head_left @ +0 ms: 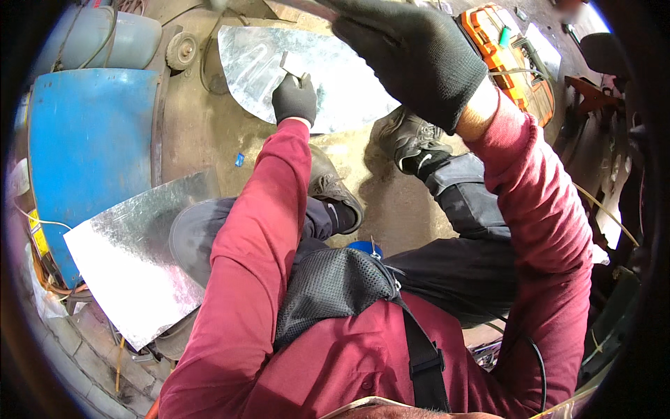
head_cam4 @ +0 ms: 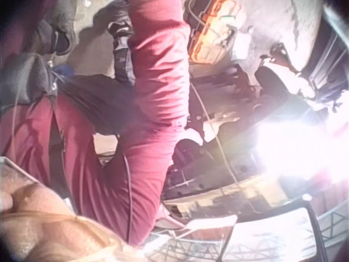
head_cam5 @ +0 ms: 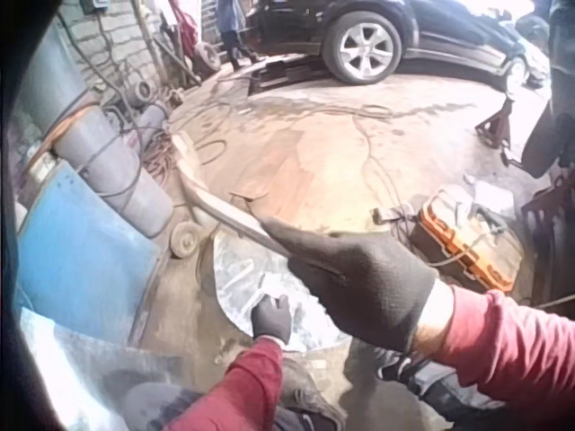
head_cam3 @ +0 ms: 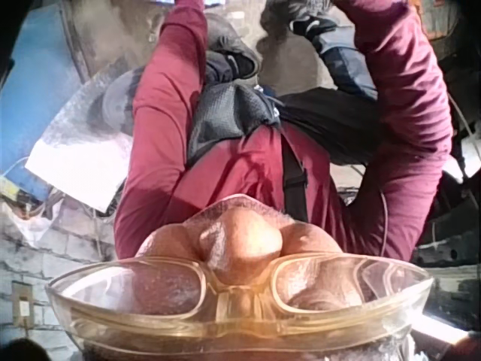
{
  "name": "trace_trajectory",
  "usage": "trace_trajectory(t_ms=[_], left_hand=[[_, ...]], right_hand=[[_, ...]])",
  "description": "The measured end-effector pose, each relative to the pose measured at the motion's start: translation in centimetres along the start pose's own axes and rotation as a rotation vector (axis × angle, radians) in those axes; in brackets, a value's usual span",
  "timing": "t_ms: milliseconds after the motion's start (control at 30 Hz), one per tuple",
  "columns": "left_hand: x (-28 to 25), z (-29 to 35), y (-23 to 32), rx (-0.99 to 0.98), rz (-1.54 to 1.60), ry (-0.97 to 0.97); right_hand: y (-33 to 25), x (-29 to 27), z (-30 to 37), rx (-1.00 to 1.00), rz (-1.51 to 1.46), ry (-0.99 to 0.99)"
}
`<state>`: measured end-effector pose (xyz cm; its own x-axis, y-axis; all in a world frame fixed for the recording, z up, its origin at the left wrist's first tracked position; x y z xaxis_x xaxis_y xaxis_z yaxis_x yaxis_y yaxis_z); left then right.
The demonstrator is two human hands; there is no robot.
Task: The person sits on the floor and uses a hammer and a metal dolly to shape a curved metal sheet. They repeatedly strike the metal along its surface, repositioning the dolly and the sheet to work different areas.
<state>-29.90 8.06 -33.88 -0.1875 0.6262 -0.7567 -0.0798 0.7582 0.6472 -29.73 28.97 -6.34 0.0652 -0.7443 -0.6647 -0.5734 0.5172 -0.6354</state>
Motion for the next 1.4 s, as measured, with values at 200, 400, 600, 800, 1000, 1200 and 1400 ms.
trace_trajectory(t_ms=[200, 400, 600, 800, 1000, 1200, 1400], left_hand=[[1.1, -0.3, -0.2, -0.022, 0.039, -0.019], [0.8, -0.1, -2.6, 0.071, 0.142, 0.043], [0.4, -0.3, -1.0, -0.126, 0.189, -0.095], [0.0, -0.7, -1.7, -0.077, 0.127, -0.068], [-0.4, -0.6, -2.4, -0.130, 0.453, -0.054], [-1.5, -0.4, -2.3, -0.150, 0.318, -0.029], [-2.8, -0.6, -2.2, -0.040, 0.448, 0.055]], right_hand=[[6.7, 5.5, 4.3, 0.457, 0.313, -0.504], [8.4, 4.7, 6.5, 0.443, 0.182, -0.421], [9.0, 2.1, 6.4, 0.524, 0.137, -0.406], [9.1, 2.5, 3.4, 0.453, 0.147, -0.399], [7.9, 2.8, 1.3, 0.184, 0.051, -0.220], [10.4, 4.2, 3.2, 0.462, 0.083, -0.377], [14.0, 7.3, 11.0, 0.531, 0.128, -0.514]])
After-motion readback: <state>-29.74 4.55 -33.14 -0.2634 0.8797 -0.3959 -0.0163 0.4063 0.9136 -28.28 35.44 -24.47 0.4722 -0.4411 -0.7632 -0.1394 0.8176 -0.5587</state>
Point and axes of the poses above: each hand's wrist, its own z-axis away from the middle knuckle, its own x-axis out of the palm, y = z × x, the point moved 7 cm from there along -z, towards the middle knuckle, and after that the axes turned 11 degrees about x, right-handed, at the moved point
